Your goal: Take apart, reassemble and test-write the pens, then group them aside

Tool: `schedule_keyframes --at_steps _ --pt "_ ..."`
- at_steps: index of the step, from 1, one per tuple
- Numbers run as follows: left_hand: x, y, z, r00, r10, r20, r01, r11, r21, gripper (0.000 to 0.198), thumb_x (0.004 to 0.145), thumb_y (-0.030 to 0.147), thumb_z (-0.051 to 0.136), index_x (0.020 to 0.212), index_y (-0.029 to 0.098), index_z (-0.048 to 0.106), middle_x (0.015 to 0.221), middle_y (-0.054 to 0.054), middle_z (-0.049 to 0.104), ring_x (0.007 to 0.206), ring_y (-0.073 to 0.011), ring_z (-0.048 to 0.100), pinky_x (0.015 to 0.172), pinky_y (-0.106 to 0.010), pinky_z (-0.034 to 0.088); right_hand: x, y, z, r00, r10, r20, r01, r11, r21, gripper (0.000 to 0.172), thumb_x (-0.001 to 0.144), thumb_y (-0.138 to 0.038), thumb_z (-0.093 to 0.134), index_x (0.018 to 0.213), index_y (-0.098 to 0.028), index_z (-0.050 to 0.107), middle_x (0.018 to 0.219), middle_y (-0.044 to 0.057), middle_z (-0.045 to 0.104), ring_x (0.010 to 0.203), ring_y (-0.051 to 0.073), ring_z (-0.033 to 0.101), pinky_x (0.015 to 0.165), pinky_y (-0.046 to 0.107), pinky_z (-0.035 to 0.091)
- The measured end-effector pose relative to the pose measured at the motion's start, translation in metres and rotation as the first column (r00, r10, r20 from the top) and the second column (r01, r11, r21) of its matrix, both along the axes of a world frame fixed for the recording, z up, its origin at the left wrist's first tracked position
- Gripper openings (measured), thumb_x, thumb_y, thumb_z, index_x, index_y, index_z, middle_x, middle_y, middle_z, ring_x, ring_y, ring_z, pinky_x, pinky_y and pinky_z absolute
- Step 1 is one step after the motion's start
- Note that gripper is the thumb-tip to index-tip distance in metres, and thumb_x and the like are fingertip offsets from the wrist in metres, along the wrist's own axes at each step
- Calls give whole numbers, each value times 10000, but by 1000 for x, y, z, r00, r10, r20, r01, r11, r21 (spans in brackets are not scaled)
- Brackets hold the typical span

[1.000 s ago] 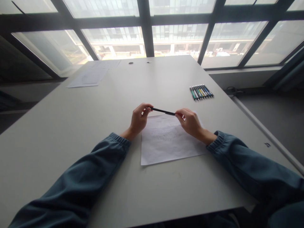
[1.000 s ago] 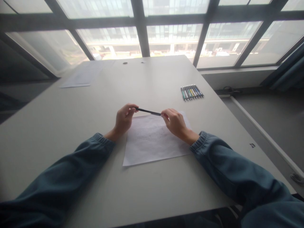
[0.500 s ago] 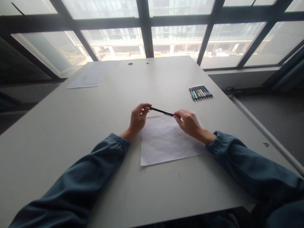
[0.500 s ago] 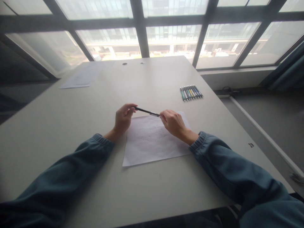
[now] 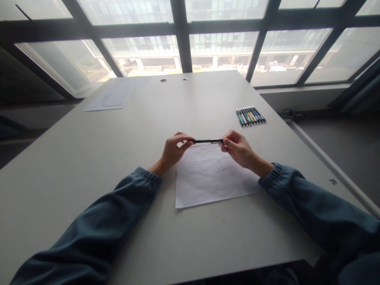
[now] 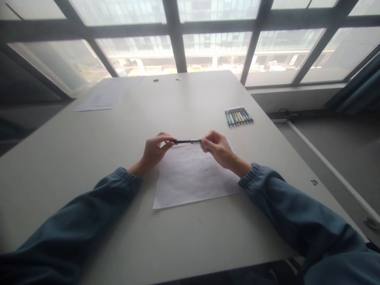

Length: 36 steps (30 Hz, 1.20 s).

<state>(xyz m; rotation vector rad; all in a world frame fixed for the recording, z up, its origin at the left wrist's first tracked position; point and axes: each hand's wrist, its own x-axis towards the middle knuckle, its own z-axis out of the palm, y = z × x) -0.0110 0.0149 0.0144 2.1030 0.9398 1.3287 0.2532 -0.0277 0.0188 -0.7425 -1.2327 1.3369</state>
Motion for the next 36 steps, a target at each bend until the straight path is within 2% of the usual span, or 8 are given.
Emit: schedule_keyframes --at_steps 6,9,13,16,22,27,32,36 --pt "5 -9 3 999 -19 -36 19 1000 -6 167 850 371 766 917 219 784 871 -64 732 809 -186 676 772 -347 560 -6 -3 4 984 74 -160 -89 992 -92 465 796 -637 744 1001 -239 616 732 -26 554 672 142 544 575 271 425" --pt "9 -14 3 998 -36 -59 37 999 25 150 854 357 766 925 227 793 861 -62 736 797 -179 676 749 -331 560 -12 -7 2 984 165 -62 -167 985 -30 603 821 -675 695 1208 -217 634 745 -9 591 646 141 535 578 287 439" --pt "13 -18 0 975 -167 -144 185 976 119 147 889 344 736 984 248 794 846 -50 769 820 -188 666 762 -347 556 -16 -11 0 963 229 144 -233 972 12 501 914 -595 630 1155 -162 710 770 33 675 626 130 574 605 290 471" --pt "14 -16 -2 965 -177 -191 206 967 147 230 984 348 601 1069 226 776 950 -65 787 899 -197 675 847 -377 547 -14 -12 0 961 260 96 -260 965 -12 571 969 -636 478 1108 -141 728 897 106 735 668 160 649 575 296 487" --pt "7 -4 -8 956 109 -273 -68 985 159 263 988 279 579 1206 212 711 1085 -55 768 1022 -209 659 978 -412 515 -7 -8 -1 973 -171 158 155 982 108 231 850 -387 743 796 -190 637 526 -57 557 441 86 498 425 212 352" --pt "5 -2 -10 893 53 -447 21 987 161 239 964 280 600 1149 222 739 1166 -62 741 1090 -233 625 1000 -430 513 -7 -5 -4 940 -175 292 153 983 97 258 857 -392 702 992 -172 707 661 2 678 511 116 570 459 233 419" --pt "5 -2 -10 852 6 -523 75 988 134 283 958 357 617 1184 231 730 1217 -71 720 1149 -253 594 1026 -452 499 -8 -4 -10 844 -303 443 254 953 167 316 834 -432 733 682 -166 656 526 -2 603 464 107 529 481 243 407" --pt "5 -1 -11 808 -11 -589 88 991 103 294 937 389 643 1178 244 731 1257 -69 698 1184 -266 576 1035 -462 486 -10 -2 -17 798 -330 505 254 943 216 299 837 -437 722 714 -181 626 578 4 634 486 110 536 482 236 390"
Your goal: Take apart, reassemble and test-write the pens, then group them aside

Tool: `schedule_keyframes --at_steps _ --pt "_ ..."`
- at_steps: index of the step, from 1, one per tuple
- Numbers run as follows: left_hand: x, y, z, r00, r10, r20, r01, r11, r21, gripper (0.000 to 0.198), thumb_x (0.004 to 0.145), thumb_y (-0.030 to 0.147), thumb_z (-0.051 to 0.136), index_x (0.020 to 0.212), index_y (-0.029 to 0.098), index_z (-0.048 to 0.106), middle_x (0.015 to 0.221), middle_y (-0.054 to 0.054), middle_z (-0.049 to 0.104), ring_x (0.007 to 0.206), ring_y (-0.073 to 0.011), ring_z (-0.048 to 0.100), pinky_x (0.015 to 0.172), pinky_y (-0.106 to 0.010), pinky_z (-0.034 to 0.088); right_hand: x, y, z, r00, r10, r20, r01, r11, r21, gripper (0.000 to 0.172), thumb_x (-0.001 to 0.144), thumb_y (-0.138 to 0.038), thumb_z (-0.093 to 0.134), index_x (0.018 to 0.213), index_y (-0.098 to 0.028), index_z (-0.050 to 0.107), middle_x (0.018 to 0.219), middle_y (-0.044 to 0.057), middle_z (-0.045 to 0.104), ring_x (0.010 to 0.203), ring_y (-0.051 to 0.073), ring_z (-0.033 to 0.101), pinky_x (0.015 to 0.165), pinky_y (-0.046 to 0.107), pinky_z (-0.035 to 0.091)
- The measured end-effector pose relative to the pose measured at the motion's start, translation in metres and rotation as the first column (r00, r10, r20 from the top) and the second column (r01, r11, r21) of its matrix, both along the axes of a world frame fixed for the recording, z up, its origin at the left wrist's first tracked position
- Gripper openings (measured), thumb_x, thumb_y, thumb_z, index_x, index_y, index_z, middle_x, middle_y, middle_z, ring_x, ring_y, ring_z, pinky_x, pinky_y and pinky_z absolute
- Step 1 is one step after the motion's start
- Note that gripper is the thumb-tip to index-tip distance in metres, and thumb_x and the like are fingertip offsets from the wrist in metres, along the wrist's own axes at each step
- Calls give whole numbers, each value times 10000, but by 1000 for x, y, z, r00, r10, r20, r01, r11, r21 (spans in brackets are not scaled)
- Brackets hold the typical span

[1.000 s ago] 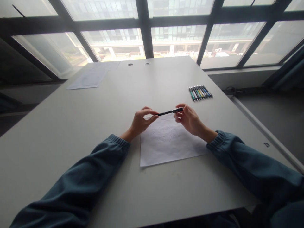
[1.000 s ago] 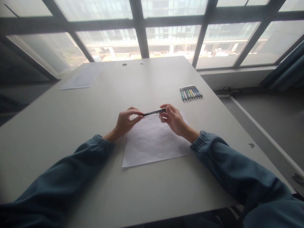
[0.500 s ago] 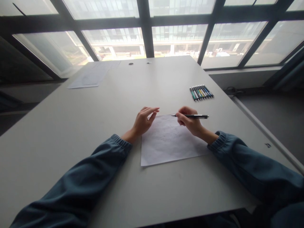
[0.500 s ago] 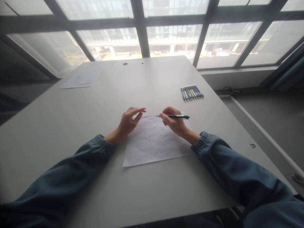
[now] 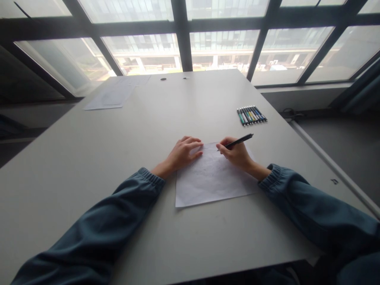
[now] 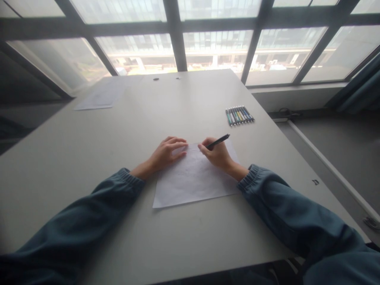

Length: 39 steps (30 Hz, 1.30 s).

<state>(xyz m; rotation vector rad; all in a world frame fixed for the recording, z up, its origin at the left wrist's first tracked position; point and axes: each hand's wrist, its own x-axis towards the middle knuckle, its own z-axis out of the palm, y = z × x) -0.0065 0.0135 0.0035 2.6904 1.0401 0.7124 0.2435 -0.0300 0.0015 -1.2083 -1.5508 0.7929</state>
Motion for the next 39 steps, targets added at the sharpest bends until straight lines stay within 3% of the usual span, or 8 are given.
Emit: schedule_keyframes --at_steps 12,25,30,34,36,39 --pt "1 0 0 999 31 -44 -33 999 -36 300 947 411 618 1187 261 717 1301 -55 675 1223 -261 564 1049 -460 465 -2 4 -5 994 51 94 -42 994 -97 284 816 -407 727 707 -208 556 567 2 653 464 136 583 486 245 424" --pt "2 -1 1 998 40 -46 -42 999 -30 297 947 399 611 1190 264 717 1297 -59 677 1229 -264 566 1055 -467 465 -3 6 -3 985 30 173 -20 998 -62 254 818 -355 707 686 -210 544 513 -21 595 504 135 560 518 243 404" --pt "1 -1 0 999 30 -32 -31 999 -29 289 942 395 618 1178 262 719 1286 -61 681 1216 -267 575 1050 -476 474 0 6 -2 1000 -15 21 17 997 -80 375 804 -513 743 692 -206 557 547 -8 617 472 127 541 498 253 408" --pt "2 -1 1 999 38 9 -38 999 -37 294 955 344 594 1210 245 703 1253 -71 695 1189 -262 585 1048 -466 482 4 5 3 987 -151 -56 154 986 67 354 769 -500 776 704 -201 597 617 -2 619 573 133 536 557 265 428" --pt "3 -1 2 997 58 57 -56 998 -32 308 964 318 577 1237 224 684 1231 -79 700 1170 -257 590 1043 -452 486 5 4 7 987 -122 -102 133 986 104 274 816 -459 719 788 -191 669 700 19 662 615 139 549 572 272 434" --pt "2 -2 4 981 103 165 -104 995 -2 282 994 314 535 1205 204 687 1181 -79 711 1135 -245 601 1035 -435 484 6 1 10 973 35 -227 -25 999 49 296 899 -412 570 985 -175 726 793 52 711 619 145 569 525 273 406"
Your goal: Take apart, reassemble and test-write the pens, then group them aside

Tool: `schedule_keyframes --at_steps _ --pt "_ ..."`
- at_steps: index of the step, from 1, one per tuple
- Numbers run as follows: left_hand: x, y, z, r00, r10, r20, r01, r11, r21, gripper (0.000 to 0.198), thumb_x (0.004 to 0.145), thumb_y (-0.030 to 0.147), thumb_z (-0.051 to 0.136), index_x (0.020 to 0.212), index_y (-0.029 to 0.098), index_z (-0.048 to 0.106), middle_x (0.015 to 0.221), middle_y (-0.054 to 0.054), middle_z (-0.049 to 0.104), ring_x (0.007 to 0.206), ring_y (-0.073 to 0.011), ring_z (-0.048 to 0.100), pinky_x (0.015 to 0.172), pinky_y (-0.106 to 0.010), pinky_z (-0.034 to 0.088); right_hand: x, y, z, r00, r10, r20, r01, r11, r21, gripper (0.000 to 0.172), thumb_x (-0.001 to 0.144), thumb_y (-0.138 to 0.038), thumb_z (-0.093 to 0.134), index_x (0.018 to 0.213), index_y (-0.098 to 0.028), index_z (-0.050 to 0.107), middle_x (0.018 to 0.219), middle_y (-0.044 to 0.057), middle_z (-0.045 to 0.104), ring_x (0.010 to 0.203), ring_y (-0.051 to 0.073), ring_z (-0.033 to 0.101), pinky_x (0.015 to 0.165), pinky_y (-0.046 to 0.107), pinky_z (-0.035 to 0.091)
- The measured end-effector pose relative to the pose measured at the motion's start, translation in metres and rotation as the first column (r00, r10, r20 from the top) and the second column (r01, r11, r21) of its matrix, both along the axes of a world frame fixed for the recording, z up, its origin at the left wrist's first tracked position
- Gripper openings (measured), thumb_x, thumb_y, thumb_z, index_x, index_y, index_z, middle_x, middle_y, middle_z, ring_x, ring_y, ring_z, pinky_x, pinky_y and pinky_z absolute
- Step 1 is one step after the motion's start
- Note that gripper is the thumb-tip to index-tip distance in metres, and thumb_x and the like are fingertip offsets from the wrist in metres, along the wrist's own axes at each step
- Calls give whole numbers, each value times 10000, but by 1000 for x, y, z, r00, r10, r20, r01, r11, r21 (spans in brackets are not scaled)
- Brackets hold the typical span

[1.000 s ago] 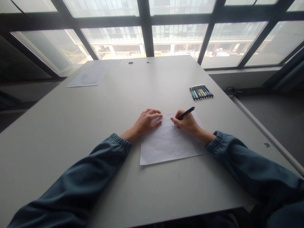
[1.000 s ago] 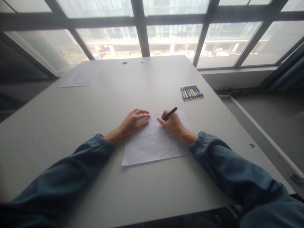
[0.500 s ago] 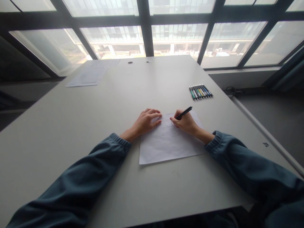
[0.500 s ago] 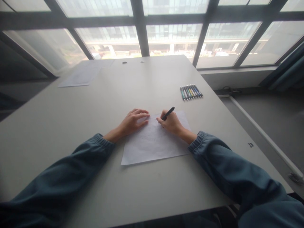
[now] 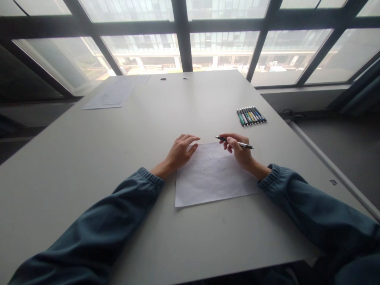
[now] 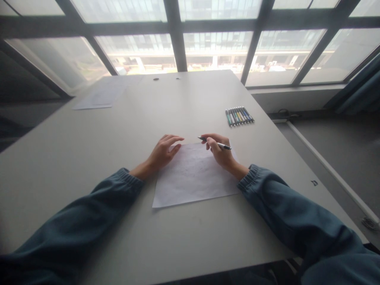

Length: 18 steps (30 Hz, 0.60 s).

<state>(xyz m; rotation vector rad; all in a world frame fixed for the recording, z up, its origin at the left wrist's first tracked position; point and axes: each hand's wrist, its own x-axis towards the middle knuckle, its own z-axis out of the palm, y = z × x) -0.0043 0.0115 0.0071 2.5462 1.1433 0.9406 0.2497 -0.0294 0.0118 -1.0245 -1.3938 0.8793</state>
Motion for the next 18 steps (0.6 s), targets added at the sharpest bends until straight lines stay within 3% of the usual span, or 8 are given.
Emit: schedule_keyframes --at_steps 3,6,9,13,15,18 --pt "-1 -1 2 996 -18 92 15 999 33 283 996 379 561 1183 206 685 1157 -73 720 1120 -236 610 1041 -422 473 0 -3 3 997 69 -36 -70 997 -27 249 881 -385 591 959 -177 703 708 19 669 567 128 529 503 264 377" --pt "0 -4 3 985 -153 84 151 988 34 480 899 486 694 1301 232 627 1201 -75 719 1153 -247 599 1059 -427 460 -2 -6 8 998 49 48 -50 998 30 201 815 -374 712 770 -190 646 636 -18 596 561 112 489 540 264 393" --pt "3 -7 3 962 -272 21 273 962 -11 623 861 524 720 1404 266 557 1243 -81 711 1195 -260 581 1074 -446 442 -2 -10 12 983 143 119 -147 989 29 231 788 -406 768 766 -192 683 716 16 670 659 152 579 634 297 470" --pt "4 -10 4 946 -324 35 325 945 -46 378 958 479 606 1262 263 667 1073 -74 745 1086 -235 624 1005 -416 474 -2 -14 13 951 287 118 -289 957 -5 283 787 -468 782 886 -203 768 918 71 758 871 223 677 801 354 525" --pt "4 -9 4 947 -313 69 316 948 -33 298 993 448 555 1131 242 719 971 -68 743 983 -216 635 946 -396 495 0 -14 11 938 333 99 -329 943 -55 344 803 -513 762 957 -205 783 923 71 754 833 207 666 745 331 517" --pt "3 -7 5 961 -238 141 242 970 -13 317 996 464 540 1025 213 732 906 -73 734 887 -207 626 876 -385 517 2 -9 8 943 322 -83 -332 925 -183 533 860 -670 619 1052 -195 766 749 45 673 634 152 556 549 280 425"
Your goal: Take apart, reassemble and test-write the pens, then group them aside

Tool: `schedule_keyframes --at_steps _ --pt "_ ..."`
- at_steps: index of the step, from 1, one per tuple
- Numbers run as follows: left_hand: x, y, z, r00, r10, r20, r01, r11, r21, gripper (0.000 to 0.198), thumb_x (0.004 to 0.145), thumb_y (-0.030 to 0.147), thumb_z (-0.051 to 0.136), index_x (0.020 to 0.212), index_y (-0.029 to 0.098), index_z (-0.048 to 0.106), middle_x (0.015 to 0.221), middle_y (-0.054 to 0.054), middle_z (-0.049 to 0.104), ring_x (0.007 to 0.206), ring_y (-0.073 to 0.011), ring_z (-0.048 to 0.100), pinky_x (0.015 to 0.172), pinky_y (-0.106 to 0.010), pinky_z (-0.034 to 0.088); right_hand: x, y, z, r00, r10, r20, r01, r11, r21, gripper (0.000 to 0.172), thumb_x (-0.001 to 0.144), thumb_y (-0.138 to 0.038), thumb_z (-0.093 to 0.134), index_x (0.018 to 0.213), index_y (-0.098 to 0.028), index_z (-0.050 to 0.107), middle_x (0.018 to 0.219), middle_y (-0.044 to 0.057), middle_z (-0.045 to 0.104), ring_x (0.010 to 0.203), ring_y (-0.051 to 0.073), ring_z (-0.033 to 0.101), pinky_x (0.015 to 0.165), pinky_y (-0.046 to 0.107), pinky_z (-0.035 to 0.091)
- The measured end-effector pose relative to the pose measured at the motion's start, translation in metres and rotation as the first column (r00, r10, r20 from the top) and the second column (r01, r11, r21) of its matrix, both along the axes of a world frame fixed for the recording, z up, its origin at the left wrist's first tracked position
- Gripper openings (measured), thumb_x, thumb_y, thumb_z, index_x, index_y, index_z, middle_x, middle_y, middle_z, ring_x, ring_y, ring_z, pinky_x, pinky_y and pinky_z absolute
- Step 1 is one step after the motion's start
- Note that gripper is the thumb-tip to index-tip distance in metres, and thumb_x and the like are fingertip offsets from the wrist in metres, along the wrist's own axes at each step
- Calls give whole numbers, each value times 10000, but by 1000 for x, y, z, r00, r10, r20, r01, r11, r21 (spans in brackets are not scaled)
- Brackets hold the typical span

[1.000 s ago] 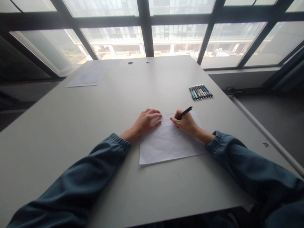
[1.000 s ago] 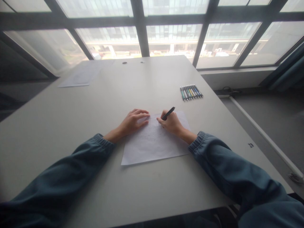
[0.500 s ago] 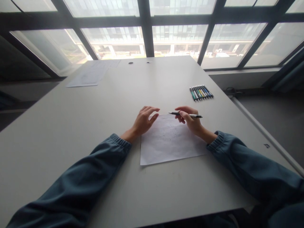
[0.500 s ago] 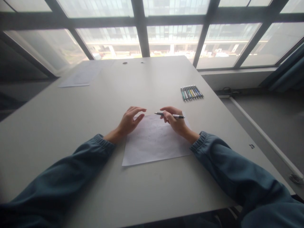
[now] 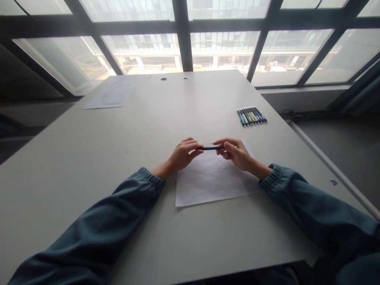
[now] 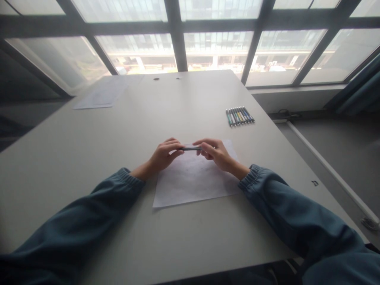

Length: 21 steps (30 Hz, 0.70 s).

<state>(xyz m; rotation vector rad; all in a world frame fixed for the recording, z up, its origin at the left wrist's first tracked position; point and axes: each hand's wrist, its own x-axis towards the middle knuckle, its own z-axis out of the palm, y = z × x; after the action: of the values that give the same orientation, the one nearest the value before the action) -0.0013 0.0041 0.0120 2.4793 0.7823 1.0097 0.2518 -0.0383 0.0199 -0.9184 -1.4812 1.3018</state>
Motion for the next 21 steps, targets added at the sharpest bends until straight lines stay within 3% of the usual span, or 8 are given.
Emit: schedule_keyframes --at_steps 3,10,16,21 --pt "0 1 0 997 56 51 -55 998 -17 348 991 490 537 956 202 730 854 -71 726 861 -207 623 836 -375 522 2 6 -1 988 -70 -138 49 988 -150 686 885 -771 457 1068 -176 746 663 31 558 579 145 478 492 275 365" --pt "0 1 0 993 53 102 -49 998 -42 328 982 474 565 933 202 741 838 -70 732 861 -208 631 820 -375 526 4 7 -1 966 -12 -258 -46 975 -216 527 808 -645 694 1071 -189 725 688 1 504 621 135 472 513 261 358" --pt "-3 4 -2 974 183 136 -189 981 33 254 968 422 613 1049 229 756 925 -61 739 894 -202 626 849 -376 532 0 11 -5 969 -136 -206 91 973 -213 437 805 -545 718 1053 -185 710 726 23 632 597 120 510 478 237 336" --pt "-4 6 0 938 283 201 -302 950 75 187 961 370 637 1034 251 761 939 -44 723 903 -196 627 865 -375 517 -2 18 -13 962 -270 -41 268 962 -59 349 763 -470 773 911 -155 751 742 49 711 565 111 532 485 243 401"
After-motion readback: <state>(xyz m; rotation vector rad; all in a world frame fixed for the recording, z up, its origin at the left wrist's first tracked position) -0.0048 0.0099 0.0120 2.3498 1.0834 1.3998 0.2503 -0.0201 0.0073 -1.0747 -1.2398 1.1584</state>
